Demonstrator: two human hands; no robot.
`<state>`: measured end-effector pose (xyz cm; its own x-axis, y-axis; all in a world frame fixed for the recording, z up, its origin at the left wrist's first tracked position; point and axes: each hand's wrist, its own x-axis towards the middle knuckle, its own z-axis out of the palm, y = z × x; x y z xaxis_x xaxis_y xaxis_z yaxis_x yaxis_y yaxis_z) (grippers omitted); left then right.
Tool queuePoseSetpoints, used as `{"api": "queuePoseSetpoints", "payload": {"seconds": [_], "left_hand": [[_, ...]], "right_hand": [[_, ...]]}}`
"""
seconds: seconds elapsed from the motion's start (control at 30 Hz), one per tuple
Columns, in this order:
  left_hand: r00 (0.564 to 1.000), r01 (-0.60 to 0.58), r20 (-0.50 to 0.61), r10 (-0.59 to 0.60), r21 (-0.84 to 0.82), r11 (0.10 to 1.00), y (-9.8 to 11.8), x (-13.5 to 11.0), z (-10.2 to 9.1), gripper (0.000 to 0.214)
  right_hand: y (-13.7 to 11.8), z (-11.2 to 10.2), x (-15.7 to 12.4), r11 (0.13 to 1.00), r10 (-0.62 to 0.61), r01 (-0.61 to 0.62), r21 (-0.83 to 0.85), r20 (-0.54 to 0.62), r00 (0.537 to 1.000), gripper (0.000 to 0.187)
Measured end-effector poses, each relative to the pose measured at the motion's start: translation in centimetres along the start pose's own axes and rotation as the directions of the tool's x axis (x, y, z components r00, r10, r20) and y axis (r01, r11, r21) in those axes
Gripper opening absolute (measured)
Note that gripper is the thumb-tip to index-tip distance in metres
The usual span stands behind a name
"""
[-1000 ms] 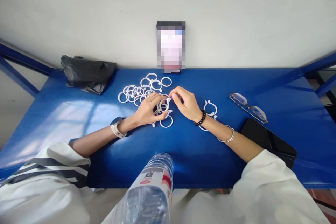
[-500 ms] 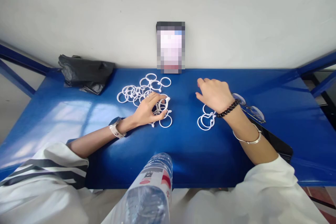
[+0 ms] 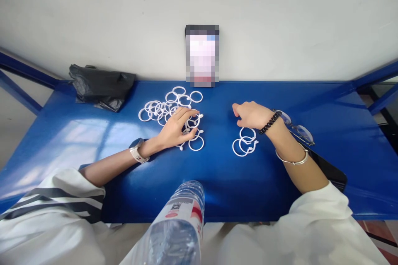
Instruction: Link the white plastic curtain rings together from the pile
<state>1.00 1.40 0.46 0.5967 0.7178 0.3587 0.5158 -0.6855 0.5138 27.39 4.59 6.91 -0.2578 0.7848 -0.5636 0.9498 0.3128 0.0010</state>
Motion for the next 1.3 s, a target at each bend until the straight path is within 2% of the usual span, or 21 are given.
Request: {"api": "queuePoseSetpoints", "payload": {"seconds": [0.13,0.4,0.53,0.63,0.8,0.9,1.13,1.3], "left_hand": [[1.000,-0.029,0.011,0.029,0.049,0.998,-0.1,0.0,0.2,0.033],[0.999,-0.036,0.022,0.034,0.077,0.996,-0.2,0.0,0.4,0.029],[0.999,-0.036,0.032,0.034,0.077,0.996,-0.2,0.0,0.4,0.029],[0.999,-0.044,0.031,0.041,0.084,0.996,-0.3,-0.1,0.5,0.029],[0.998,-0.070,0.013,0.069,0.092,0.993,-0.3,0.0,0.4,0.029],[0.998,-0.066,0.012,0.065,0.088,0.994,-0.2,0.0,0.4,0.028],[0.997,-0.071,0.011,0.070,0.097,0.993,-0.3,0.0,0.5,0.027],[0.997,-0.078,-0.003,0.079,0.100,0.992,-0.3,0.0,0.5,0.028]], "right_hand": [[0.0,0.0,-0.2,0.997,-0.078,0.078,0.017,0.018,0.997,0.014],[-0.2,0.5,0.0,0.994,-0.103,0.103,0.048,0.004,0.995,0.015],[-1.0,0.9,0.3,0.979,-0.183,0.191,0.070,-0.111,0.977,0.016],[-2.0,1.1,0.7,0.942,-0.274,0.312,0.124,-0.249,0.929,0.012],[-3.0,1.2,1.2,0.883,-0.270,0.393,0.257,-0.407,0.872,0.005],[-2.9,1.1,1.0,0.860,-0.268,0.411,0.303,-0.418,0.868,0.008],[-2.8,1.3,0.9,0.882,-0.349,0.423,0.207,-0.315,0.882,0.019],[-3.4,1.8,1.4,0.850,-0.336,0.469,0.238,-0.439,0.833,0.012]]}}
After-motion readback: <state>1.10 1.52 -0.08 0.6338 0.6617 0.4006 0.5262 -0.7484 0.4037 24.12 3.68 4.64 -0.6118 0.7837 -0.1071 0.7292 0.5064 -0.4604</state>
